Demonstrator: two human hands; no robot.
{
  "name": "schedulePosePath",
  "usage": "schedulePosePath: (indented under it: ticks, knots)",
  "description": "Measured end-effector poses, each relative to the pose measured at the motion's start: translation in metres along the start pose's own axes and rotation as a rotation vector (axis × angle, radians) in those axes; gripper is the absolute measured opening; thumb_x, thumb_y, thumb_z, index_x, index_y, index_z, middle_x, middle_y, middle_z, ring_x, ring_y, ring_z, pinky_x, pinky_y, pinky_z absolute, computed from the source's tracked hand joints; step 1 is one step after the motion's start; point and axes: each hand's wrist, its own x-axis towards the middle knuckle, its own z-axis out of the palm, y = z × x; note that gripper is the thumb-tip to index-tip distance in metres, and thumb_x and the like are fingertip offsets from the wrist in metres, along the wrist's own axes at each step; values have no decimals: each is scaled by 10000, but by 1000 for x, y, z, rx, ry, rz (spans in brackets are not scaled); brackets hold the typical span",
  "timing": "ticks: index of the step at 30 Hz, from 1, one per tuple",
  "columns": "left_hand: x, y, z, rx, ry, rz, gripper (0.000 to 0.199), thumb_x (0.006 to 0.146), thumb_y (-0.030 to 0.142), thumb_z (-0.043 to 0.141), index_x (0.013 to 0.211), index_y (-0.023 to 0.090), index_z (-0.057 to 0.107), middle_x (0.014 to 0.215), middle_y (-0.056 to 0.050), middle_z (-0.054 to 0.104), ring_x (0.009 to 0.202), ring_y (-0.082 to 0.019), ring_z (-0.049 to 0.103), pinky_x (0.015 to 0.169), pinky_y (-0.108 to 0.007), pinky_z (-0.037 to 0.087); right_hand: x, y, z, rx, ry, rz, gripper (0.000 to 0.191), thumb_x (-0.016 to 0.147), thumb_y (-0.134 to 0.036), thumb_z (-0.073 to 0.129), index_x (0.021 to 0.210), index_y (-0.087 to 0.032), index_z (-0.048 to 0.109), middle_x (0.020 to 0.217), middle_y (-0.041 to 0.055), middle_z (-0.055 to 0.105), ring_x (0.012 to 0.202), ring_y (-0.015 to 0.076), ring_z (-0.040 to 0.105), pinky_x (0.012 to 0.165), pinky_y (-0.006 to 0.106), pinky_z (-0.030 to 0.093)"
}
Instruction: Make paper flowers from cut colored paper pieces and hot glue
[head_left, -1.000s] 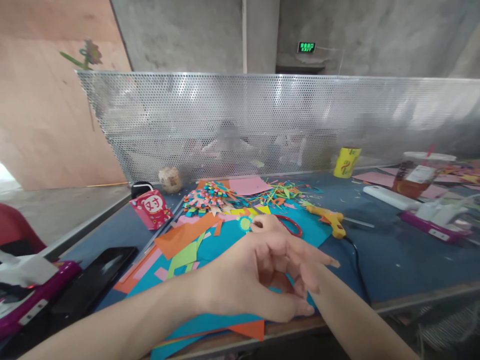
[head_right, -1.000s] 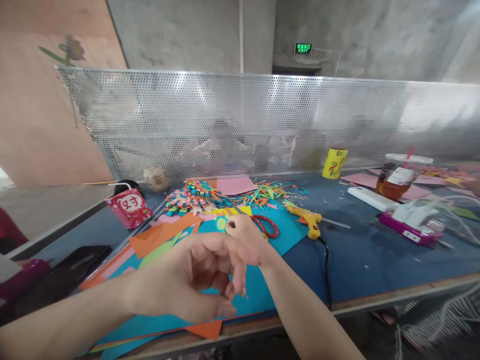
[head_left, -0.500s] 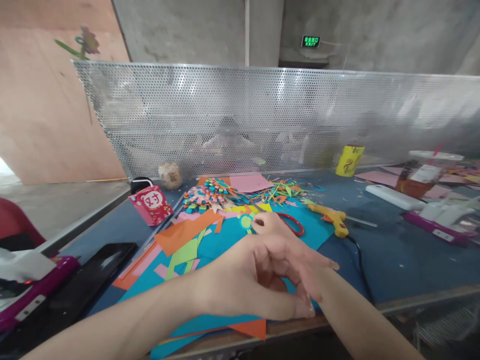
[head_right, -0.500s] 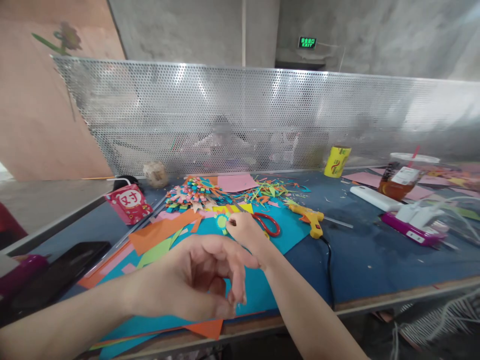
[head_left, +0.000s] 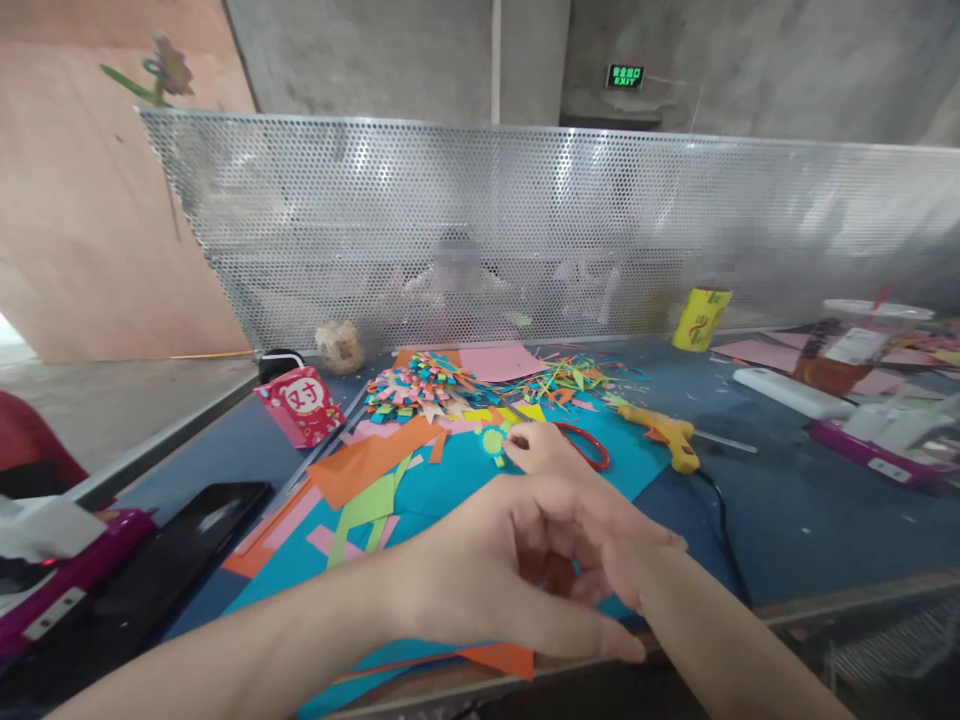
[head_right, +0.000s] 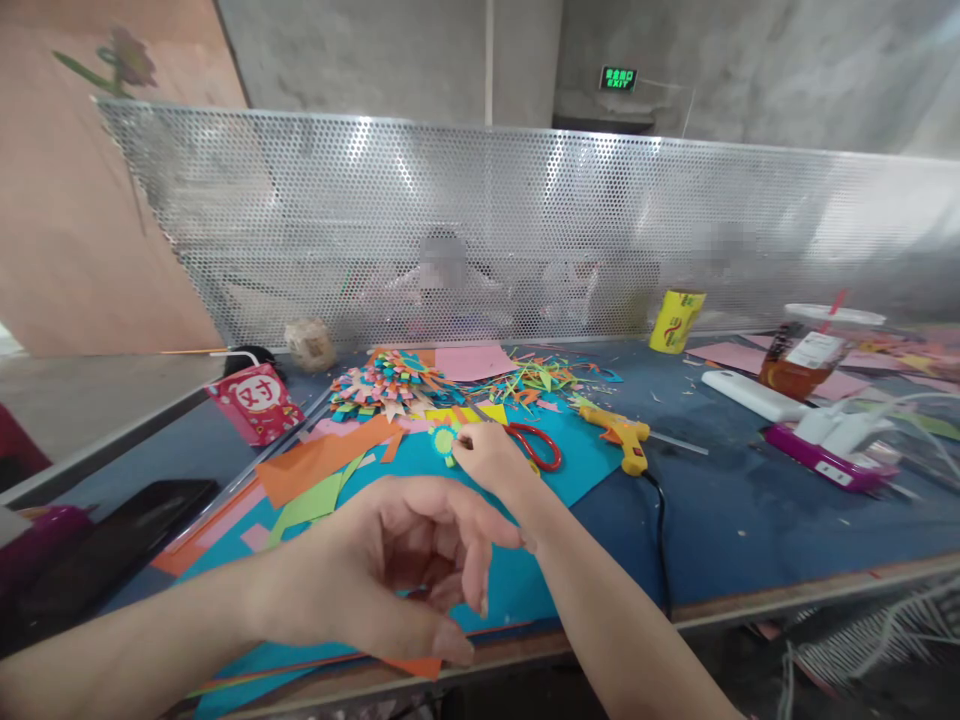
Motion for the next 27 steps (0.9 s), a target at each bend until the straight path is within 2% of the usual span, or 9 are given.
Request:
schedulePosePath:
  ticks: [6, 9, 12, 15, 17, 19, 21, 24, 27]
  knots:
    - [1, -2, 0, 161, -21, -50, 278, 832, 124, 440, 1055, 197, 590, 797, -32, 613, 658, -83, 554, 550, -178, 407, 5, 3, 1, 4, 36, -22, 293, 848, -320, 493, 1087, -152, 511, 1083, 59, 543, 900, 183, 559, 749, 378, 481]
    - [1, -1, 0, 385, -57, -12, 277, 844, 192, 426, 1088, 192, 556, 915, -61, 618, 808, -137, 560, 620, -222, 418, 4, 1, 0, 2, 84, -41, 165, 831, -255, 495, 848, -128, 599, 817, 24, 598, 708, 129, 556, 625, 267, 447]
    - [1, -4, -1, 716, -31, -51, 211, 714, 314, 622, 864, 167, 594, 711, 7, 560, 648, -112, 497, 559, -211, 386, 1, -2, -1, 10, 146, -64, 188, 764, -163, 473, 609, -142, 576, 589, -13, 532, 558, 91, 471, 502, 208, 314]
    - [2, -11, -2, 1058, -126, -40, 165, 724, 279, 572, 627, 159, 515, 576, 39, 465, 530, -86, 410, 501, -207, 347, -3, -4, -2, 20, 179, -85, 197, 737, -155, 456, 557, -156, 534, 540, -29, 478, 508, 80, 419, 461, 210, 238]
    - [3, -17, -2, 1237, -232, 13, 66, 706, 206, 549, 757, 164, 554, 713, 1, 561, 661, -131, 504, 637, -252, 409, -4, -5, -3, 25, 184, -95, 201, 728, -155, 452, 537, -160, 516, 517, -35, 454, 488, 79, 401, 450, 211, 214]
    - [3, -25, 0, 1324, -290, 54, 430, 691, 232, 579, 1107, 169, 488, 1050, -82, 578, 965, -234, 513, 828, -365, 400, -3, -5, -3, 32, 184, -106, 197, 717, -147, 452, 528, -161, 508, 505, -38, 445, 483, 80, 395, 451, 209, 207]
    - [4, -40, 4, 1355, -299, 102, 688, 739, 282, 555, 1333, 161, 229, 1312, -148, 408, 1208, -309, 337, 934, -484, 318, -2, -5, -4, 38, 183, -115, 198, 709, -138, 453, 519, -161, 502, 501, -39, 447, 487, 80, 394, 457, 206, 210]
    - [9, -76, 13, 1412, -175, 225, 579, 837, 199, 420, 1362, 203, 175, 1404, -179, 253, 1293, -346, 167, 965, -582, 212, -1, -4, -3, 45, 181, -108, 202, 707, -134, 455, 513, -160, 504, 504, -34, 463, 492, 82, 400, 465, 204, 219]
    - [14, -114, 26, 1247, -220, 231, 470, 864, 200, 383, 1326, 227, 300, 1392, -156, 291, 1275, -352, 226, 992, -552, 221, 0, -2, -1, 51, 174, -89, 195, 723, -150, 449, 543, -163, 525, 508, -28, 480, 483, 84, 409, 464, 204, 227]
